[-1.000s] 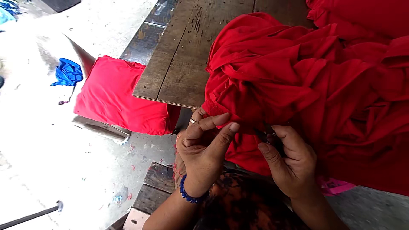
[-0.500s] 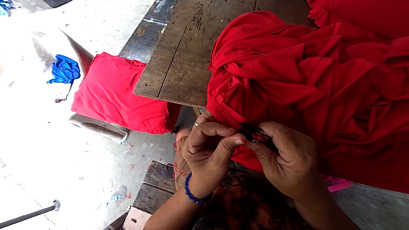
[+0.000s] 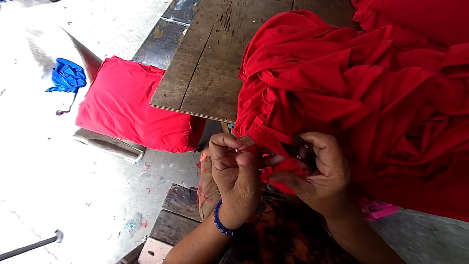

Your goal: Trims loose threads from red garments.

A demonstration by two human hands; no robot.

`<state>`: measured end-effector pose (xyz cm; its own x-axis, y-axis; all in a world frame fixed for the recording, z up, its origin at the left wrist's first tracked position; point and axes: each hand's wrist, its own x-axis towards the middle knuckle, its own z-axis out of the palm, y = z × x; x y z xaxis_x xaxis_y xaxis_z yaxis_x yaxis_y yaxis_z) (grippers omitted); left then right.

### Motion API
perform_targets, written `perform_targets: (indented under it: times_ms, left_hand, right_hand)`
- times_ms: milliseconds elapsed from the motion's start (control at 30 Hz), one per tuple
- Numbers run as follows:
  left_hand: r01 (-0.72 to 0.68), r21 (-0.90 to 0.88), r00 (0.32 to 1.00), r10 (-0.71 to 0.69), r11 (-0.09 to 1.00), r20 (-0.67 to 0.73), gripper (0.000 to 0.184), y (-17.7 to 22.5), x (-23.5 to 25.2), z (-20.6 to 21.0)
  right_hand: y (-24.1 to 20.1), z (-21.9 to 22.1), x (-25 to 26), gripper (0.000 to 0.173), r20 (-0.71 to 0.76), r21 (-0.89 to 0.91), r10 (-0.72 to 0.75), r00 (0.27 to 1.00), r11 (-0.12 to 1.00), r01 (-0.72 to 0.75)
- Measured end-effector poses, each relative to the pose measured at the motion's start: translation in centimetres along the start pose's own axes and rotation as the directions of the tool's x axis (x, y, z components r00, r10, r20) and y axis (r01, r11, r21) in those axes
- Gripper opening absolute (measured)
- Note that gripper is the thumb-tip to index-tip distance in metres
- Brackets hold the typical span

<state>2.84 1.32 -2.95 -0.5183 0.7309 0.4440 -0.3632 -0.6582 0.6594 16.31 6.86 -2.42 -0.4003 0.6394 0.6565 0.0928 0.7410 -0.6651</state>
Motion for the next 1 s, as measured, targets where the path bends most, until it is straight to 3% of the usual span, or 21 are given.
perform_targets:
  times_ms: [100, 167, 400, 633, 800, 1000]
  left_hand:
    - [0.016, 0.012, 1.0, -0.016, 1.0, -0.008, 0.051, -0.1, 0.1, -0.2]
    - [0.007, 0.095, 1.0, -0.005, 0.995, -0.023, 0.055, 0.1, 0.2, -0.2]
    - [-0.055, 0.222, 0.996, 0.069, 0.973, -0.056, 0.018, -0.2, 0.5, -0.9]
    - [0.173, -0.148, 0.978, -0.188, 0.974, -0.093, 0.008, 0.8, 0.7, -0.2]
    - [0.066, -0.111, 0.998, -0.068, 0.992, -0.013, 0.007, 0.3, 0.2, -0.5]
    - [-0.06, 0.068, 0.995, 0.054, 0.996, 0.083, 0.005, -0.2, 0.0, -0.6]
  right_hand:
    - [0.7, 0.5, -0.4, 0.024, -0.076, -0.019, -0.049, 0.996, 0.999, 0.048]
    - [0.8, 0.6, -0.5, 0.015, -0.116, -0.062, -0.096, 0.989, 0.994, 0.089]
    - [0.9, 0.0, -1.2, 0.009, -0.108, -0.168, -0.178, 0.978, 0.973, 0.158]
    - [0.8, -0.5, -1.4, 0.009, -0.042, -0.156, -0.119, 0.992, 0.982, 0.111]
    - [-0.6, -1.4, -0.9, 0.029, 0.05, 0.019, 0.033, 0.998, 0.999, -0.034]
    - [-2.0, -1.9, -0.6, 0.028, 0.071, -0.287, -0.041, 0.997, 0.956, 0.06]
